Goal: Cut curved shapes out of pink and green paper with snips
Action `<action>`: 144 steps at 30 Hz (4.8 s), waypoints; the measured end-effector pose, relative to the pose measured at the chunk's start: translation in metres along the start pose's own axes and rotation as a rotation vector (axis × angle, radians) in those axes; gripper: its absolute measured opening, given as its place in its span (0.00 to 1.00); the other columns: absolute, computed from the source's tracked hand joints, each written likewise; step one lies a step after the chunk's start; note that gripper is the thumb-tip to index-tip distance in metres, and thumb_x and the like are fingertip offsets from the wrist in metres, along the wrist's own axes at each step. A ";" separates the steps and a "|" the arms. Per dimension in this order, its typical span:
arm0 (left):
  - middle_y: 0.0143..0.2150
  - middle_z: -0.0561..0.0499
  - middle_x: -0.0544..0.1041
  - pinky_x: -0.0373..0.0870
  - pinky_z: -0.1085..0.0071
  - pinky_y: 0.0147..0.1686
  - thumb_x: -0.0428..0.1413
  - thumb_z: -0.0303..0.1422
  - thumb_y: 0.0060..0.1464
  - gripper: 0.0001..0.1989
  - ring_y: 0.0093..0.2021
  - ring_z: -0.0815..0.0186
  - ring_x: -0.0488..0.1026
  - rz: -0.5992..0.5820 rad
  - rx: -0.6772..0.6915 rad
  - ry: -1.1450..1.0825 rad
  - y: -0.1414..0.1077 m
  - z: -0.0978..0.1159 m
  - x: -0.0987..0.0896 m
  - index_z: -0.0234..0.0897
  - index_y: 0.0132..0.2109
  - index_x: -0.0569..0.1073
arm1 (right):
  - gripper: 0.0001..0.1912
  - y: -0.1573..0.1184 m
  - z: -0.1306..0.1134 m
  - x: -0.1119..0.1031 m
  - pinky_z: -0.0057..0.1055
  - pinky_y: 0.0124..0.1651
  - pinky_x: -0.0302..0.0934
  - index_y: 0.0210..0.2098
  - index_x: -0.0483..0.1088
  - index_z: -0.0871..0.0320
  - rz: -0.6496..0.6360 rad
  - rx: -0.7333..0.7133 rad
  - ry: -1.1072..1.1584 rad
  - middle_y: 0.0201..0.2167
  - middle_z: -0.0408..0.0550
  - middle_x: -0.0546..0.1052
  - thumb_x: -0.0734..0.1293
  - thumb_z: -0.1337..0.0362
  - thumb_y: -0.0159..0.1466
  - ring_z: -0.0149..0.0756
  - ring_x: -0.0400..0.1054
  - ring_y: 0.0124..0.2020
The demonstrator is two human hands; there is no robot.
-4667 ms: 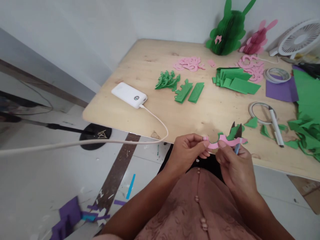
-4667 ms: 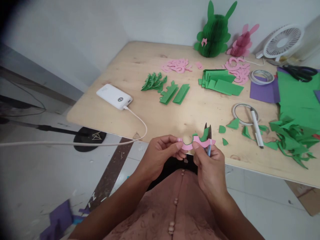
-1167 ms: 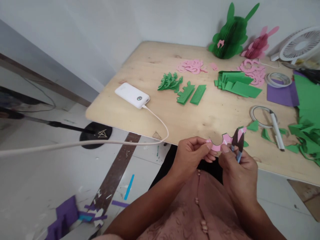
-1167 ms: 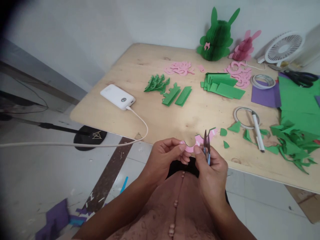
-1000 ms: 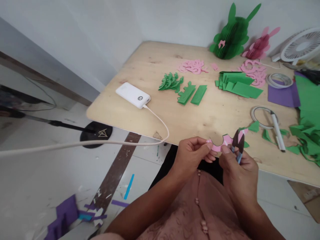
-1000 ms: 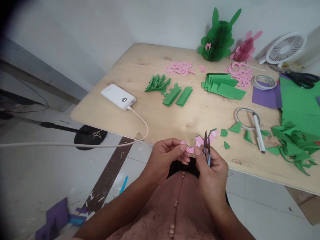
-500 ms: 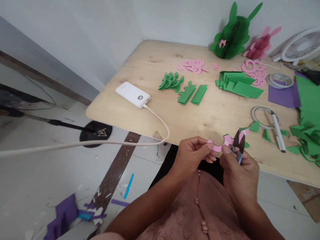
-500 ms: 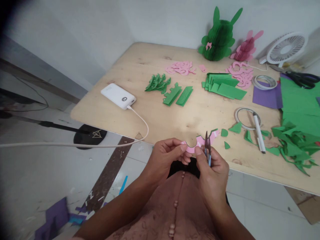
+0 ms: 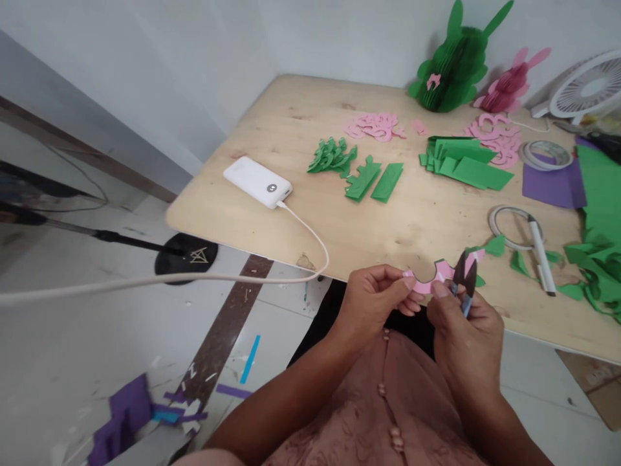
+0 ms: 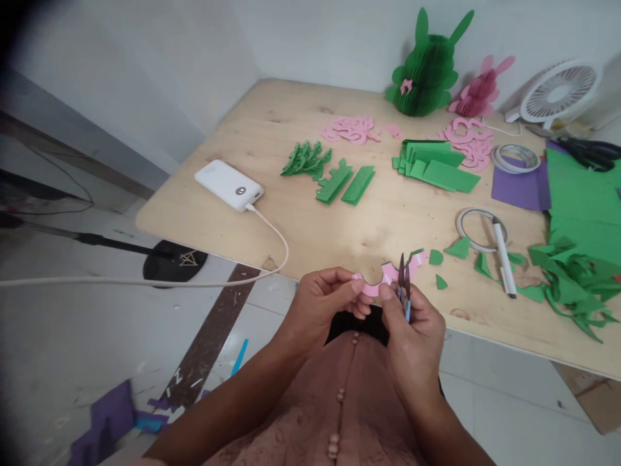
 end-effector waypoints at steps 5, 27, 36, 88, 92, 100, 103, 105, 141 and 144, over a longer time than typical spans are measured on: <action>0.21 0.50 0.76 0.70 0.74 0.25 0.65 0.39 0.40 0.15 0.21 0.70 0.72 0.007 -0.012 -0.006 0.001 -0.001 -0.001 0.31 0.27 0.74 | 0.10 0.001 -0.001 0.002 0.24 0.21 0.47 0.24 0.68 0.60 -0.005 -0.006 -0.005 0.18 0.36 0.58 0.72 0.64 0.57 0.24 0.49 0.20; 0.22 0.49 0.77 0.70 0.74 0.25 0.64 0.37 0.43 0.12 0.21 0.70 0.73 -0.016 0.004 0.006 0.001 0.000 0.000 0.31 0.28 0.74 | 0.10 0.001 -0.006 0.003 0.25 0.21 0.47 0.23 0.68 0.59 -0.013 -0.043 -0.030 0.18 0.36 0.58 0.71 0.63 0.56 0.25 0.49 0.19; 0.22 0.49 0.77 0.70 0.73 0.25 0.64 0.39 0.42 0.14 0.21 0.69 0.73 -0.015 -0.005 0.000 0.000 0.000 0.000 0.31 0.27 0.74 | 0.08 0.000 -0.011 0.004 0.25 0.22 0.49 0.25 0.70 0.59 -0.017 -0.078 -0.056 0.19 0.38 0.62 0.71 0.63 0.57 0.25 0.51 0.19; 0.27 0.48 0.79 0.72 0.72 0.31 0.64 0.30 0.43 0.09 0.25 0.69 0.74 0.005 -0.052 -0.098 -0.007 -0.015 -0.007 0.30 0.32 0.76 | 0.12 0.000 -0.005 0.001 0.25 0.21 0.49 0.23 0.68 0.59 0.019 -0.100 -0.163 0.17 0.38 0.65 0.69 0.58 0.57 0.26 0.54 0.18; 0.26 0.48 0.79 0.71 0.72 0.30 0.64 0.30 0.43 0.07 0.24 0.70 0.74 0.003 -0.048 -0.090 -0.006 -0.016 -0.006 0.31 0.31 0.77 | 0.12 0.002 -0.004 0.003 0.26 0.21 0.49 0.22 0.69 0.59 0.006 -0.085 -0.113 0.17 0.38 0.64 0.70 0.57 0.56 0.26 0.54 0.17; 0.25 0.48 0.79 0.72 0.73 0.29 0.64 0.31 0.43 0.07 0.23 0.70 0.73 0.018 -0.036 -0.065 -0.006 -0.014 -0.005 0.31 0.28 0.75 | 0.13 0.002 0.010 0.001 0.24 0.21 0.46 0.22 0.64 0.58 0.017 0.035 0.022 0.17 0.35 0.59 0.72 0.60 0.55 0.25 0.48 0.19; 0.24 0.48 0.78 0.71 0.74 0.28 0.64 0.31 0.43 0.07 0.22 0.71 0.73 0.043 -0.035 -0.052 -0.006 -0.013 -0.005 0.31 0.27 0.75 | 0.15 0.002 0.015 0.003 0.24 0.21 0.45 0.21 0.63 0.59 0.014 0.088 0.073 0.17 0.34 0.57 0.72 0.61 0.54 0.24 0.46 0.19; 0.23 0.48 0.78 0.71 0.74 0.27 0.63 0.31 0.43 0.07 0.22 0.71 0.72 0.064 -0.033 -0.044 -0.006 -0.011 -0.006 0.31 0.26 0.74 | 0.16 0.002 0.018 0.003 0.24 0.21 0.44 0.21 0.62 0.59 0.018 0.124 0.103 0.18 0.34 0.55 0.73 0.61 0.54 0.23 0.45 0.19; 0.23 0.48 0.78 0.70 0.73 0.27 0.64 0.32 0.42 0.08 0.22 0.71 0.71 0.052 -0.019 -0.013 0.000 -0.008 -0.009 0.31 0.26 0.75 | 0.12 0.001 0.000 0.005 0.25 0.21 0.51 0.25 0.71 0.59 -0.051 -0.042 -0.116 0.19 0.40 0.65 0.70 0.56 0.56 0.27 0.54 0.19; 0.23 0.48 0.78 0.71 0.72 0.28 0.65 0.33 0.41 0.09 0.22 0.70 0.72 0.048 -0.024 0.006 0.000 -0.006 -0.012 0.31 0.26 0.74 | 0.12 -0.002 -0.001 -0.008 0.26 0.21 0.52 0.30 0.74 0.59 -0.041 -0.071 -0.175 0.19 0.40 0.67 0.71 0.56 0.55 0.28 0.56 0.19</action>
Point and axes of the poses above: each hand's wrist, its own y-axis towards the middle knuckle, its own x-axis out of the palm, z = x × y, the point moved 10 cm from there along y, towards the middle knuckle
